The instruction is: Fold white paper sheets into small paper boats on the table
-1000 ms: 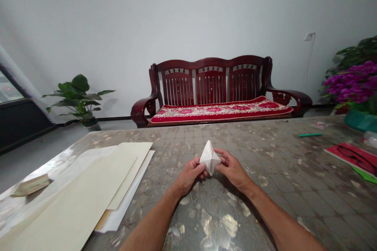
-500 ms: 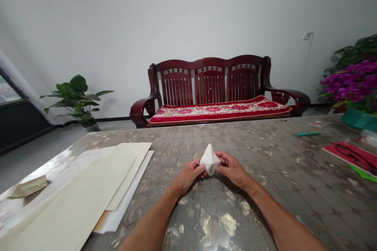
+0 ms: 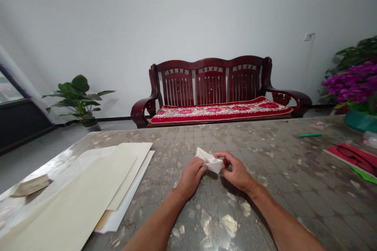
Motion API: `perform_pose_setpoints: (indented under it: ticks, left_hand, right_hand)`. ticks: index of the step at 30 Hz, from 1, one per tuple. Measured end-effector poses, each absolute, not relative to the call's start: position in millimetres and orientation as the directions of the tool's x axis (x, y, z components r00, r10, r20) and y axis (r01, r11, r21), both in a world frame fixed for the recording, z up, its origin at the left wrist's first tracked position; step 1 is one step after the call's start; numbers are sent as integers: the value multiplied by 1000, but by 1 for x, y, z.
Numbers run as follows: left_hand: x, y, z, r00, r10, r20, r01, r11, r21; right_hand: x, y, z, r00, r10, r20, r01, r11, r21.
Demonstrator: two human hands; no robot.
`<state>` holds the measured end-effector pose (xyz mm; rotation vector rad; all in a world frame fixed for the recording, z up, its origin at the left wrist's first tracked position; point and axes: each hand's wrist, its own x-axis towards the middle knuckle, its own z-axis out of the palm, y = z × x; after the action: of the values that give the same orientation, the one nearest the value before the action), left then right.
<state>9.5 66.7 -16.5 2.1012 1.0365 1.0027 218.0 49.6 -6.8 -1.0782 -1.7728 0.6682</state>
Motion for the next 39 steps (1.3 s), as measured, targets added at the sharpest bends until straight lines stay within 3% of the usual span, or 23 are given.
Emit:
perform_pose_setpoints:
  ticks: [4,8,12,17,25,31,39]
  left_hand:
    - [4,66,-11,444,787,428,494,-614,616]
    - [2,68,-12,487,769,414,553,-638,536]
    - [3,68,-16,513,761,397,556,-647,522]
    - [2,67,-18,446,789,423,566,-615,549]
    - [1,69,-23,368,813,451,625,-575,528]
    - [0,71,-29,404,812,422,631,-581,514]
    - [0,71,-27,411,822,394,643,-568,513]
  right_hand:
    - [218,41,0,-263,807,528,413,589,-695]
    - [219,36,1,-379,763,523,479,646,-595]
    - [221,37,-4,-432,763,482,583,643,-496]
    - [223,43,-11,-354,771,530,684,599,-415]
    - [265,64,-16,-19,727,687,906,302,-296]
    - [298,76,-27,151,777,611,945,68,-320]
    - [299,76,-30,252,779,574,933,-40,-357]
